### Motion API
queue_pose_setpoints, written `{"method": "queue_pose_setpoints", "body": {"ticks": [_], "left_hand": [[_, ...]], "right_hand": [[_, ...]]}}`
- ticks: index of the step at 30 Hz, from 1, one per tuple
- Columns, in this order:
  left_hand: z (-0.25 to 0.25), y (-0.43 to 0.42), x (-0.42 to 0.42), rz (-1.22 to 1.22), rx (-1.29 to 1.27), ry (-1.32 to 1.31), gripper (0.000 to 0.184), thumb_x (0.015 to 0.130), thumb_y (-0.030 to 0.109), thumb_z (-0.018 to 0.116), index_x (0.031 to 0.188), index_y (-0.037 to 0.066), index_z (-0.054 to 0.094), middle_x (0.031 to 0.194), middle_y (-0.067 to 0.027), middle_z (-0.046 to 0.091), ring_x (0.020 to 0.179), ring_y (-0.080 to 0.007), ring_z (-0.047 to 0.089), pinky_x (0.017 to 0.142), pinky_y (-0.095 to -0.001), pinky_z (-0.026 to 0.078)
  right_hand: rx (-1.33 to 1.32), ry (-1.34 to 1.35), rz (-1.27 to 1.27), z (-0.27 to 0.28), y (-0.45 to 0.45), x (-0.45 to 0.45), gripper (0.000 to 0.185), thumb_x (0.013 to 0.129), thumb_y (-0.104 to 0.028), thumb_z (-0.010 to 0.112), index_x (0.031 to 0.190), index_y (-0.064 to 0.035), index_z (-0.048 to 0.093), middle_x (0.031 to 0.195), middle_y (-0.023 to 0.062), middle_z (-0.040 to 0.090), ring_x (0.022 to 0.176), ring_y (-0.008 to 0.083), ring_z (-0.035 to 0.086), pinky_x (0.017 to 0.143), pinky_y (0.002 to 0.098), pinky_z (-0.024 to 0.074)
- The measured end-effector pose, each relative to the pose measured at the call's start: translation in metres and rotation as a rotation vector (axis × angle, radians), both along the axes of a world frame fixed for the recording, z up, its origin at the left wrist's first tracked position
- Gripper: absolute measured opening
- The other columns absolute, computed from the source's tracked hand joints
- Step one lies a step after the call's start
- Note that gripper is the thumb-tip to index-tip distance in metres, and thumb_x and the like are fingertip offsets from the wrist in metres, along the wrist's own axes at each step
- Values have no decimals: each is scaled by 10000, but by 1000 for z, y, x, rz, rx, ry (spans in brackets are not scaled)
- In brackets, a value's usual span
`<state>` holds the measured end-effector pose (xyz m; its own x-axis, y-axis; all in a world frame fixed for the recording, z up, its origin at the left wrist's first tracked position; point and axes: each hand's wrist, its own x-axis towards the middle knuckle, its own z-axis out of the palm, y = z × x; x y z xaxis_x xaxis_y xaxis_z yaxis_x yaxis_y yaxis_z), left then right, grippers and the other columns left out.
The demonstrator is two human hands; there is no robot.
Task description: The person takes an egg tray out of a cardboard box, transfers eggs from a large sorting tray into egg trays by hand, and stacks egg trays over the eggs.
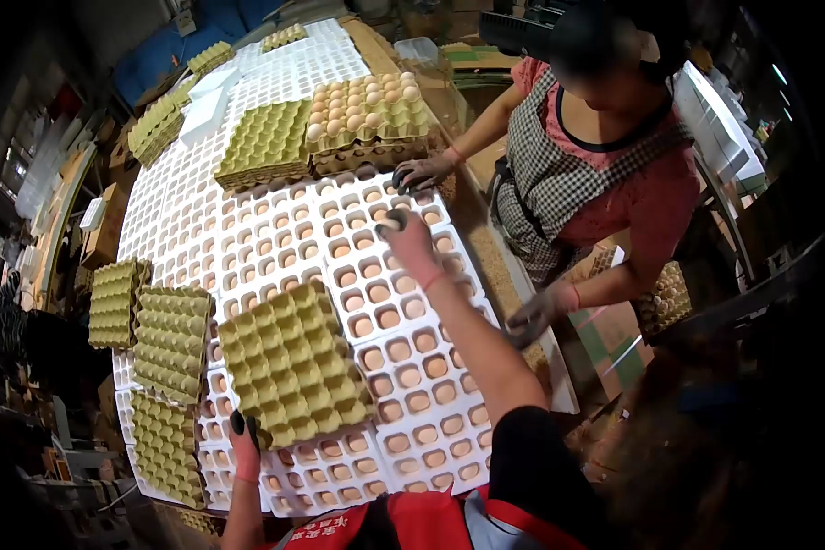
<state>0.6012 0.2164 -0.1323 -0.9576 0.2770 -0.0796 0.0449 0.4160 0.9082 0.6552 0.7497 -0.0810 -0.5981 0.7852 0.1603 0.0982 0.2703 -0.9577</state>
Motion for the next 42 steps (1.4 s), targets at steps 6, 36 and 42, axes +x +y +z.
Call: {"method": "queue_pose_setpoints", "body": {"ticks": [6, 36, 42], "left_hand": [[-44, -18, 10, 73, -419, 75, 613, 915, 60, 524, 1472, -9, 277, 1509, -244, 292, 1408, -402, 248, 1171, -447, 190], [-12, 9, 27, 90, -409, 222, 603, 787, -45, 539, 1372, 39, 421, 1289, -258, 433, 1217, -460, 387, 1074, -499, 284], [4, 16, 24, 15, -374, 122, 609, 854, 50, 548, 1436, 70, 371, 1392, -256, 404, 1342, -446, 290, 1139, -489, 232]], "right_hand": [[-766, 336, 386, -17, 1, -36, 251, 941, -127, 616, 1155, 2, 639, 1040, 66, 685, 832, 125, 636, 750, 260, 530], [-698, 626, -346, 35, 211, -221, 287, 916, -179, 574, 1131, 1, 634, 1093, 111, 663, 928, 226, 636, 771, 334, 501], [-753, 477, 207, 16, -8, -39, 308, 960, -219, 573, 1219, -54, 591, 1114, 35, 632, 932, 158, 613, 825, 300, 499]]}}
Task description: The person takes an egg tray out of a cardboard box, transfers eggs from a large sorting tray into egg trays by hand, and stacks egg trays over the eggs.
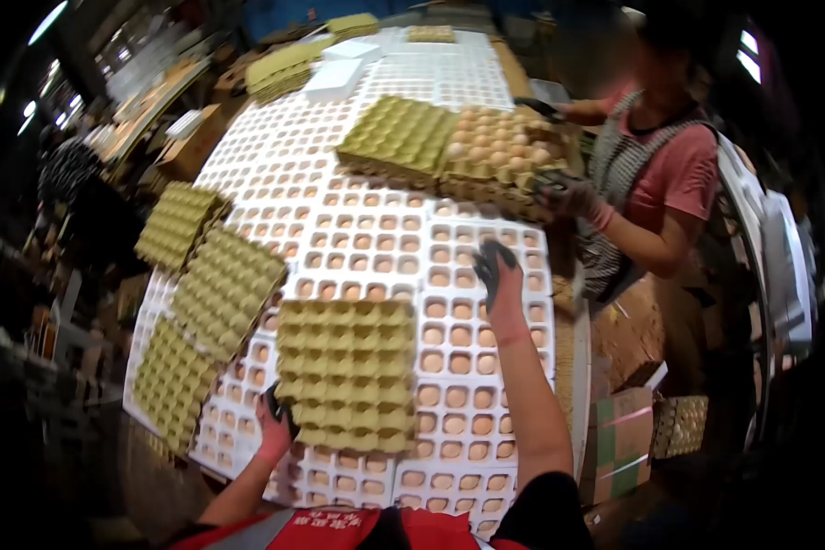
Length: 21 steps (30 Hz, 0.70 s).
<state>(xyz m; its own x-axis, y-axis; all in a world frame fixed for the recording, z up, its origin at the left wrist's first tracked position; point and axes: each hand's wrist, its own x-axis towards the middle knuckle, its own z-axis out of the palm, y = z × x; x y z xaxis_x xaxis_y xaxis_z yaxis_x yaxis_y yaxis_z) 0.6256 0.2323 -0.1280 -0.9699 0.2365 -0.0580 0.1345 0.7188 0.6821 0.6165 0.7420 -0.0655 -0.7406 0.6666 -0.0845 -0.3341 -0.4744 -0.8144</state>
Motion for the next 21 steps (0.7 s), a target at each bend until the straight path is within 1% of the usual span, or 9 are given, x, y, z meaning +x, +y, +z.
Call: {"method": "queue_pose_setpoints", "body": {"ticks": [3, 4, 7, 10, 13, 14, 16, 19, 21], "left_hand": [[-5, -1, 2, 78, -35, 71, 590, 879, 142, 574, 1422, 14, 381, 1363, -258, 451, 1296, -448, 373, 1119, -484, 276], [-15, -7, -2, 80, 17, 43, 565, 890, 144, 572, 1408, 7, 394, 1349, -243, 474, 1283, -427, 403, 1104, -467, 303], [3, -18, -8, 108, 439, -11, 458, 925, 98, 555, 1359, -10, 455, 1300, -153, 548, 1232, -269, 507, 1055, -351, 379], [58, -62, -17, 162, 638, -8, 441, 974, 115, 539, 1390, 11, 435, 1285, -86, 548, 1093, -171, 546, 934, -293, 448], [71, -152, -34, 333, 650, 89, 457, 989, 157, 551, 1409, 31, 424, 1265, -36, 550, 978, -99, 541, 769, -230, 485], [92, -175, -34, 473, 767, 48, 427, 969, 120, 581, 1353, -18, 455, 1274, -116, 557, 1161, -191, 525, 1006, -298, 406], [116, -245, -46, 491, 816, 55, 457, 978, 122, 567, 1387, -31, 433, 1321, -114, 534, 1194, -191, 505, 1036, -304, 398], [116, -377, -72, 440, 580, 117, 452, 999, 158, 531, 1390, -44, 432, 1336, -110, 537, 1163, -196, 531, 1011, -313, 424], [132, -445, -93, 416, 494, 94, 404, 993, 157, 529, 1343, -44, 498, 1248, -100, 600, 1116, -172, 548, 968, -301, 435]], "right_hand": [[309, -422, 176, -29, -122, 74, 307, 949, -128, 553, 1228, -8, 594, 1151, 75, 635, 1008, 146, 607, 842, 275, 491], [599, -420, 118, -44, -155, 92, 338, 941, -105, 552, 1259, 6, 569, 1188, 84, 615, 1064, 167, 586, 897, 290, 480], [557, -375, 253, -75, -203, 130, 482, 954, -102, 525, 1408, 14, 414, 1341, 101, 532, 1212, 197, 524, 1028, 306, 408], [541, -409, 411, 14, -271, 119, 578, 927, -109, 565, 1460, -23, 360, 1454, 119, 427, 1349, 218, 399, 1120, 326, 298], [508, -211, 510, 52, -331, 69, 630, 913, -113, 581, 1482, -36, 323, 1358, 117, 488, 1256, 199, 473, 1060, 310, 368], [437, -205, 577, 67, -355, 51, 633, 912, -109, 577, 1486, -45, 317, 1330, 111, 502, 1180, 177, 503, 999, 291, 406], [360, -110, 699, 80, -401, 16, 620, 915, -102, 570, 1484, -62, 327, 1281, 100, 535, 1001, 125, 536, 841, 241, 465], [506, -160, 795, 57, -488, -28, 572, 914, -116, 591, 1443, -44, 387, 1278, 92, 562, 1046, 134, 572, 868, 277, 486], [828, -271, 750, 33, -540, -57, 563, 870, -130, 639, 1382, -12, 437, 1285, 170, 551, 1121, 259, 588, 939, 329, 483]]}}
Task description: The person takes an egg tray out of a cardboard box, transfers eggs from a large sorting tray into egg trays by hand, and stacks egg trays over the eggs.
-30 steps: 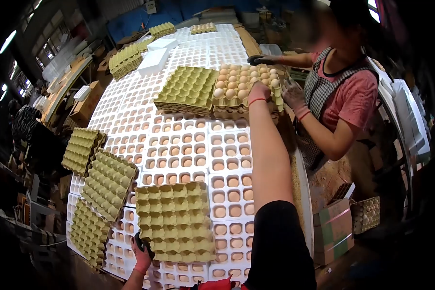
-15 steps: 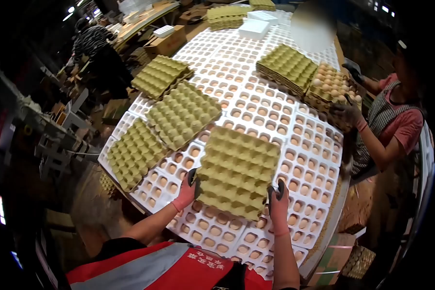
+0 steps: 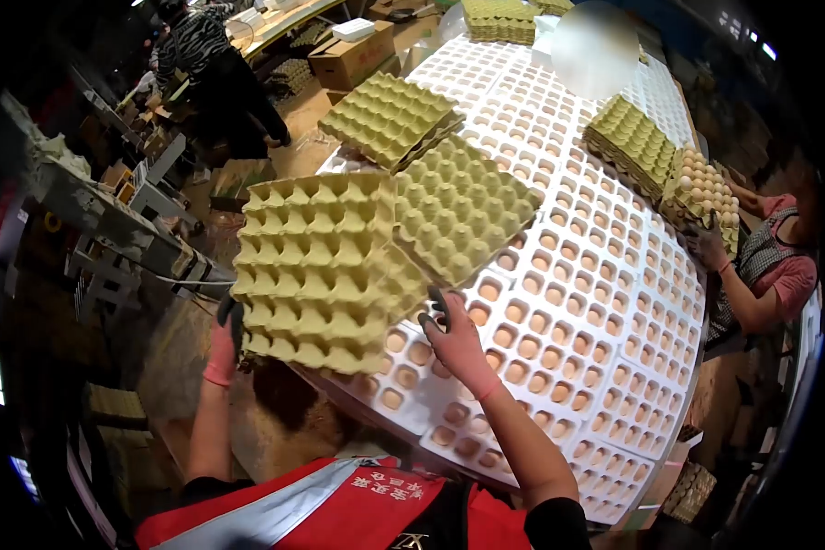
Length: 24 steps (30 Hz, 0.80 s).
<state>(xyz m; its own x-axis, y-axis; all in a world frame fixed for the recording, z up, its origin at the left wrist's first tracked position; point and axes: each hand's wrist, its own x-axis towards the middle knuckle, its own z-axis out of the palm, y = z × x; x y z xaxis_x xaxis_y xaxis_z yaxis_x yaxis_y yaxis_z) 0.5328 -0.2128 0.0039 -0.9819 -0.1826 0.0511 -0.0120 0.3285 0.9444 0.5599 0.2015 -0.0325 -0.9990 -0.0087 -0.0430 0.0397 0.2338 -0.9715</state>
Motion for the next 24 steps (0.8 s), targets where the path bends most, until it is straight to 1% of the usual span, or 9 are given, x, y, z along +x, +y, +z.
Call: {"method": "queue_pose_setpoints", "body": {"ticks": [2, 4, 8, 9, 13, 14, 17, 20, 24], "left_hand": [[9, -54, -32, -164, -5, -33, 399, 975, 157, 545, 1329, -27, 520, 1214, -86, 619, 1088, -152, 559, 949, -288, 441], [26, -76, -67, -245, -29, -219, 397, 966, 153, 551, 1324, -17, 528, 1200, -72, 627, 1075, -134, 560, 942, -278, 440], [5, -75, -159, -575, -32, -240, 375, 960, 158, 567, 1302, 7, 546, 1109, -34, 640, 939, -94, 554, 839, -250, 467], [1, -70, -177, -571, -23, -435, 368, 958, 162, 574, 1297, 20, 555, 1096, -28, 644, 919, -85, 545, 836, -245, 463], [-105, -88, -202, -730, -627, -197, 556, 935, 204, 575, 1442, 74, 390, 1436, -231, 396, 1287, -375, 422, 1101, -411, 338], [-129, -93, -196, -751, -457, -298, 600, 974, 217, 546, 1481, 16, 297, 1444, -182, 435, 1353, -266, 403, 1114, -343, 319], [-142, -94, -176, -715, -427, -211, 631, 969, 224, 555, 1493, 19, 269, 1406, -185, 482, 1308, -273, 465, 1094, -338, 347], [-87, -73, -172, -670, -631, -320, 629, 950, 221, 577, 1485, 35, 301, 1403, -188, 488, 1291, -291, 478, 1080, -347, 363], [-78, -83, -159, -704, -451, -237, 618, 908, 231, 619, 1422, -18, 383, 1356, -229, 517, 1261, -352, 498, 1053, -390, 401]], "right_hand": [[402, 182, -261, -47, -29, -33, 518, 873, -132, 618, 1355, -19, 466, 1308, 217, 527, 1183, 328, 553, 980, 366, 459], [-2, 38, -393, -24, -35, -62, 563, 869, -152, 615, 1390, -43, 433, 1417, 232, 436, 1306, 393, 433, 1072, 429, 374], [705, 101, -948, -26, -19, -101, 747, 831, -270, 707, 1418, 20, 347, 1360, 292, 431, 1304, 431, 392, 1062, 465, 366], [436, -56, -917, -39, -5, -111, 771, 817, -284, 723, 1403, 45, 345, 1352, 289, 442, 1293, 439, 398, 1055, 466, 372], [275, -2, -941, -108, 29, -156, 728, 766, -242, 775, 1317, 84, 430, 1242, 259, 561, 1119, 367, 563, 953, 433, 452], [278, 33, -957, -116, 36, -165, 679, 759, -211, 782, 1287, 84, 473, 1201, 236, 599, 1054, 334, 609, 901, 423, 486], [-605, -320, -901, -72, 36, -170, 429, 753, -139, 784, 1102, 63, 638, 946, 94, 676, 729, 201, 627, 643, 316, 521], [-756, -53, -930, -63, 88, -180, 316, 740, -67, 773, 1010, 54, 664, 926, 97, 688, 769, 195, 646, 657, 326, 539], [-192, 555, -875, 94, 13, -133, 531, 744, 42, 721, 1221, 9, 489, 1177, 113, 622, 995, 184, 619, 879, 313, 517]]}}
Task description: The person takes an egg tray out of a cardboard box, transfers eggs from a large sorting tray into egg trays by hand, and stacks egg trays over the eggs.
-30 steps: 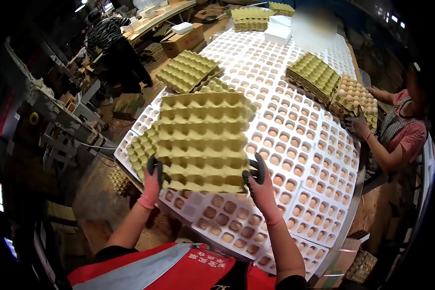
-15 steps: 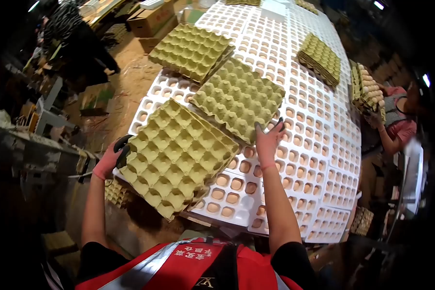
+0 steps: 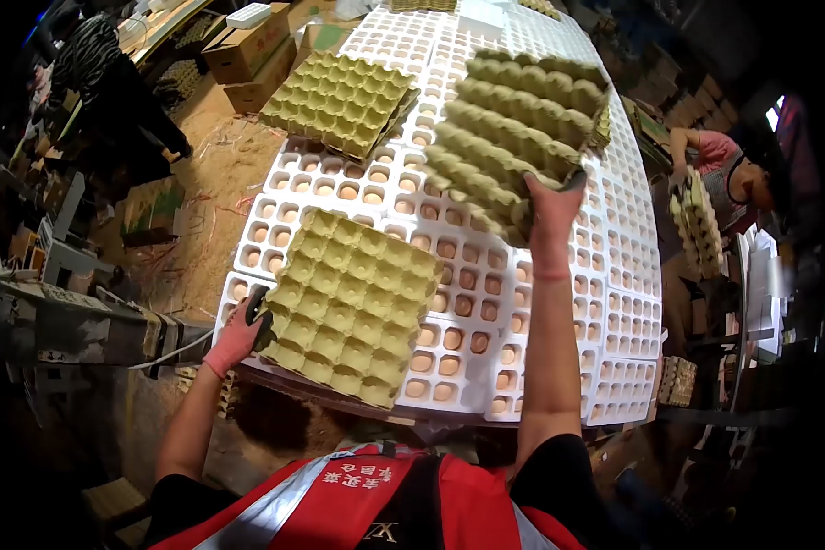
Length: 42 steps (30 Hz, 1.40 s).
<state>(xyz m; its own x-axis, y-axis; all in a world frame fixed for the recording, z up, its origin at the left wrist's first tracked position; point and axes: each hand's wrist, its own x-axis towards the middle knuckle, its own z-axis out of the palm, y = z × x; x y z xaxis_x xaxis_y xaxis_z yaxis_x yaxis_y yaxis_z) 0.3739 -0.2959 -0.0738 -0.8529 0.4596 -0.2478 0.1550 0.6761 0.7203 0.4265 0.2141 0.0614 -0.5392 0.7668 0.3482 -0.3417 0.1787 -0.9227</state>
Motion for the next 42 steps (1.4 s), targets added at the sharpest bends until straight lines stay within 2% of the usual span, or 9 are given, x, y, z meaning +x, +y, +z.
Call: {"method": "queue_pose_setpoints", "body": {"ticks": [6, 10, 16, 21, 25, 32, 36, 38, 42], "left_hand": [[-67, -14, 18, 133, 289, 133, 471, 995, 229, 511, 1425, 55, 433, 1350, -137, 526, 1223, -230, 502, 1049, -334, 392], [35, -1, 11, 447, 1205, -963, 589, 1019, 450, 411, 1491, 122, 283, 1356, -102, 502, 1162, -255, 575, 941, -414, 511], [31, 42, 8, 308, 652, -416, 511, 953, 250, 623, 1391, 64, 436, 1221, -55, 582, 960, -130, 601, 781, -231, 474], [61, 54, 20, 175, 262, 408, 709, 849, 242, 747, 1430, 21, 408, 1275, -151, 553, 1142, -246, 547, 967, -361, 437], [25, 74, -2, 20, 584, -87, 736, 845, 134, 707, 1475, 33, 339, 1447, -176, 432, 1326, -278, 436, 1078, -352, 371], [47, 70, -18, 107, 171, 620, 649, 820, 68, 712, 1399, 10, 425, 1274, -195, 545, 1152, -348, 531, 992, -406, 419], [-52, 22, -26, 42, 304, -345, 736, 908, 335, 675, 1452, -30, 341, 1424, -184, 440, 1302, -267, 426, 1086, -335, 339], [-24, 44, 6, 131, 327, -244, 803, 874, 331, 721, 1454, -49, 317, 1415, -169, 445, 1270, -234, 448, 1070, -327, 361], [23, 46, 28, 273, 575, -459, 793, 868, 238, 732, 1486, 13, 288, 1328, -134, 510, 1108, -183, 568, 882, -288, 497]], "right_hand": [[1357, -151, 62, 24, -123, 80, 126, 828, -122, 670, 941, -106, 616, 973, 119, 581, 827, 268, 592, 721, 376, 520], [1889, -236, 905, -78, -164, 126, 380, 777, -198, 642, 1154, -195, 598, 1153, 80, 542, 977, 235, 562, 745, 355, 477], [1671, -234, 745, -84, -169, 150, 393, 737, -199, 613, 1129, -172, 613, 1179, 65, 521, 998, 214, 537, 767, 339, 463], [1589, -217, 645, -40, -206, 181, 351, 766, -189, 587, 1113, -164, 635, 1180, 66, 559, 983, 197, 542, 739, 314, 458], [1607, -396, 718, -68, -251, 197, 313, 797, -178, 580, 1102, -131, 630, 1203, 106, 551, 972, 211, 547, 741, 315, 463], [989, -533, 260, -36, -208, 186, 499, 767, -171, 710, 1210, -14, 541, 1232, 183, 527, 1095, 351, 535, 893, 438, 468], [-424, -634, 568, -119, -190, 182, 810, 824, -347, 739, 1433, -15, 320, 1357, 278, 393, 1250, 458, 402, 1059, 478, 362], [72, -999, 354, -139, -204, 179, 856, 825, -387, 726, 1463, -22, 289, 1323, 276, 427, 1253, 430, 424, 1045, 455, 391], [-88, -841, 299, -130, -194, 173, 806, 803, -366, 729, 1429, -5, 372, 1292, 287, 445, 1239, 422, 437, 1044, 458, 395]]}}
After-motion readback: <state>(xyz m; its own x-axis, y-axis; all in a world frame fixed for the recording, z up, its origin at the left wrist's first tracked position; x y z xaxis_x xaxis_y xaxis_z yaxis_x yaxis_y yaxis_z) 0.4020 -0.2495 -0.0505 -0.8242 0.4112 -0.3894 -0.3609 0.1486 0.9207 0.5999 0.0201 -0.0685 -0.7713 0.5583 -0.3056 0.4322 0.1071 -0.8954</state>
